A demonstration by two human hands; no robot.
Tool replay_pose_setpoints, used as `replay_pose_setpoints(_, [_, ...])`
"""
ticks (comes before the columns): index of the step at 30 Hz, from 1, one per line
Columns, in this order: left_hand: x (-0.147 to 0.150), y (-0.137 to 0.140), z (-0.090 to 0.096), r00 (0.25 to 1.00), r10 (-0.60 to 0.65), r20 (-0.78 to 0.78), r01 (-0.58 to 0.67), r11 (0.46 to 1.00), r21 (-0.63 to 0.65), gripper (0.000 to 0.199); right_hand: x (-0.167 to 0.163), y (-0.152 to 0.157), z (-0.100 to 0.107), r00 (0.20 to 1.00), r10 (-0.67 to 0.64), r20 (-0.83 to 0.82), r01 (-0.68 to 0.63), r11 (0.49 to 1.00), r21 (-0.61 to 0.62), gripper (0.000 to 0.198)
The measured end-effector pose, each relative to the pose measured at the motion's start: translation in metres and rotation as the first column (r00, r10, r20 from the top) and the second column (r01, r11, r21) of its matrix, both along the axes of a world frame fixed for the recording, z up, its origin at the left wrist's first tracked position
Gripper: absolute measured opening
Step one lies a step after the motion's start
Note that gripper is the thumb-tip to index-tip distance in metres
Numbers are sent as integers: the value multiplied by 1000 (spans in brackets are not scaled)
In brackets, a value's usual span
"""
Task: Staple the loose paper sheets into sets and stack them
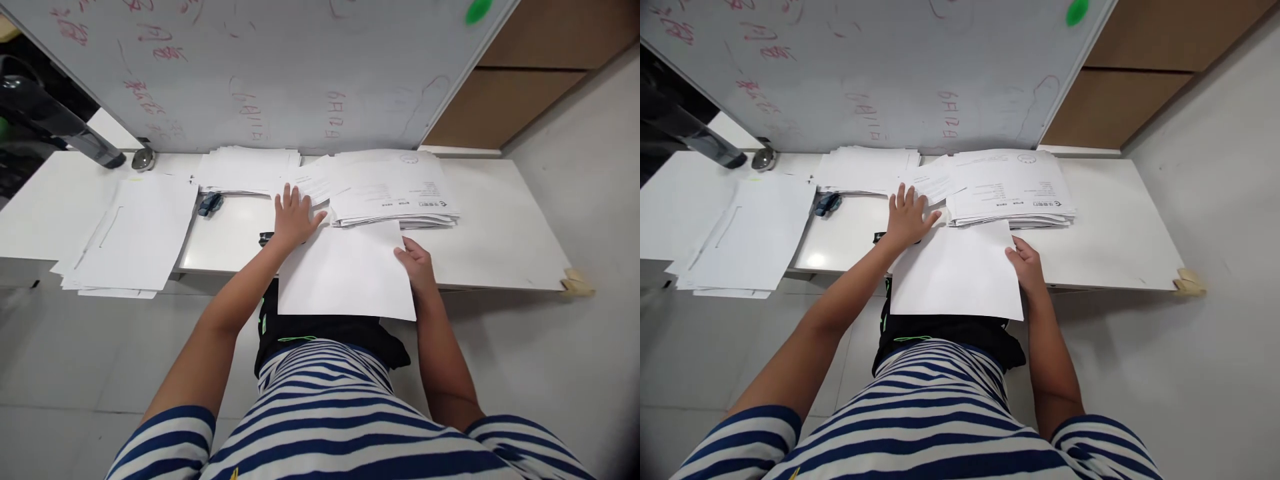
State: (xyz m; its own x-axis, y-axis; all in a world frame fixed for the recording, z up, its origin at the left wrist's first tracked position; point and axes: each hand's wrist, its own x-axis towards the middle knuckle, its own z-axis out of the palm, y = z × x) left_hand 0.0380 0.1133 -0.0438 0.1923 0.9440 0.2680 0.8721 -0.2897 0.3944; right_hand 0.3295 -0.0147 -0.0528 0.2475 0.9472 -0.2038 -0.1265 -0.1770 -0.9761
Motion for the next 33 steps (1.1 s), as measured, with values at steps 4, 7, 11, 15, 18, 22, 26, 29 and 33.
replay_pose_setpoints(4, [2,-3,1,1000,2,-4,-2,1000,8,65,-2,0,1,1000,1,29,-1,1000,-17,52])
replay_pose_setpoints(7, [0,-4,6,999,24,28,-25,999,40,61,-2,1,2,996,61,58,-62,998,12,55])
replay_pose_setpoints(11, [-11,-14,24,984,-31,177,1,985,172,50,0,1,7,980,182,83,-184,983,23,50])
replay_pose_setpoints(15, [-37,-43,34,955,-37,295,-54,954,294,52,0,-1,8,981,173,82,-173,985,-13,42])
replay_pose_setpoints(18, [-63,-63,26,980,-18,199,-24,978,207,46,-3,-1,5,985,155,73,-155,988,-7,36])
replay_pose_setpoints(22, [-88,-72,4,992,-60,111,59,998,15,48,-3,1,7,989,137,49,-136,991,-12,34])
replay_pose_setpoints(26, [-90,-70,-7,998,-28,50,25,998,50,46,3,-12,26,992,121,46,-121,993,-13,42])
replay_pose_setpoints(29, [-87,-69,-9,1000,3,-3,-3,999,55,43,13,-36,49,997,-11,75,10,1000,19,44])
replay_pose_setpoints(33, [-87,-67,-11,1000,13,-26,-11,997,76,40,27,-64,64,940,-323,113,312,945,99,40])
